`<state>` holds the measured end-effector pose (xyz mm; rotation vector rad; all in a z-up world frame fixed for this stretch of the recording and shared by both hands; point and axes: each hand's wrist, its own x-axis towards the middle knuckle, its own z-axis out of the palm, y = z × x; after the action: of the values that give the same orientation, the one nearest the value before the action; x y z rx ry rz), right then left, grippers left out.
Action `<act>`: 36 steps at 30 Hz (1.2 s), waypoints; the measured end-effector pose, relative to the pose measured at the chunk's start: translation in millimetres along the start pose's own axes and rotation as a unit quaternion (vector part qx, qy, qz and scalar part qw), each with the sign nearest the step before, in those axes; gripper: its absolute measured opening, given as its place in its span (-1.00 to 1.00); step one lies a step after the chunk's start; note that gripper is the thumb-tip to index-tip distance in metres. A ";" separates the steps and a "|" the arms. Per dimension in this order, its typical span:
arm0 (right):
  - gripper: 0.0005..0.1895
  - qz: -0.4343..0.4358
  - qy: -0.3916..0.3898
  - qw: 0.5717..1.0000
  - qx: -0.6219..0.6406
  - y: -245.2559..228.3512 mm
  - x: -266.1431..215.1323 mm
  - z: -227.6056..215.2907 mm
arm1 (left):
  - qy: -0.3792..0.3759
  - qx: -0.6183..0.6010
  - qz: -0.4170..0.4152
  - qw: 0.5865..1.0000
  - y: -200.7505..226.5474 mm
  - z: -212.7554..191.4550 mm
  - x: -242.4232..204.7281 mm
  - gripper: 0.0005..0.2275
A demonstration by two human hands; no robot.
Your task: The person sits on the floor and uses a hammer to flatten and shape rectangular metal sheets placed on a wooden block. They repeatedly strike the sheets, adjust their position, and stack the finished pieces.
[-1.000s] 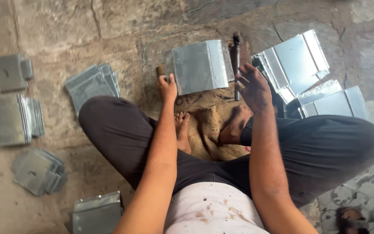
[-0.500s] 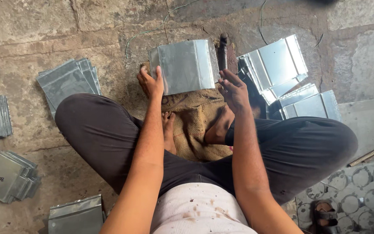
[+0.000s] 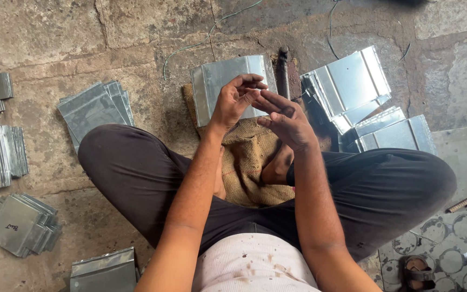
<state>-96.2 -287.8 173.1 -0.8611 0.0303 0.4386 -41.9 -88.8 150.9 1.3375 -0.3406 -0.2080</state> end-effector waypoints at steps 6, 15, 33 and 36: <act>-0.14 0.009 -0.042 0.998 -0.043 -1.8 -3.6 7.7 | -0.068 0.071 -0.014 0.995 8.7 0.4 -4.0 -0.63; -0.40 0.044 0.041 0.998 0.026 20.2 11.2 -35.0 | 0.133 -0.075 0.028 0.988 -41.0 -16.0 4.2 -0.78; -0.56 0.090 0.353 0.900 -0.240 118.6 46.7 -175.1 | 0.364 0.277 -0.297 0.838 -176.6 -114.5 -35.4 -0.11; -0.52 0.066 0.374 0.884 -0.274 106.1 52.2 -169.7 | 0.392 0.300 -0.253 0.832 -171.4 -111.2 -36.5 -0.10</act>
<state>-64.3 -334.1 -25.9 -1.5585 0.7128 0.2142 -28.1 -13.1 -41.8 1.9916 0.7215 0.0352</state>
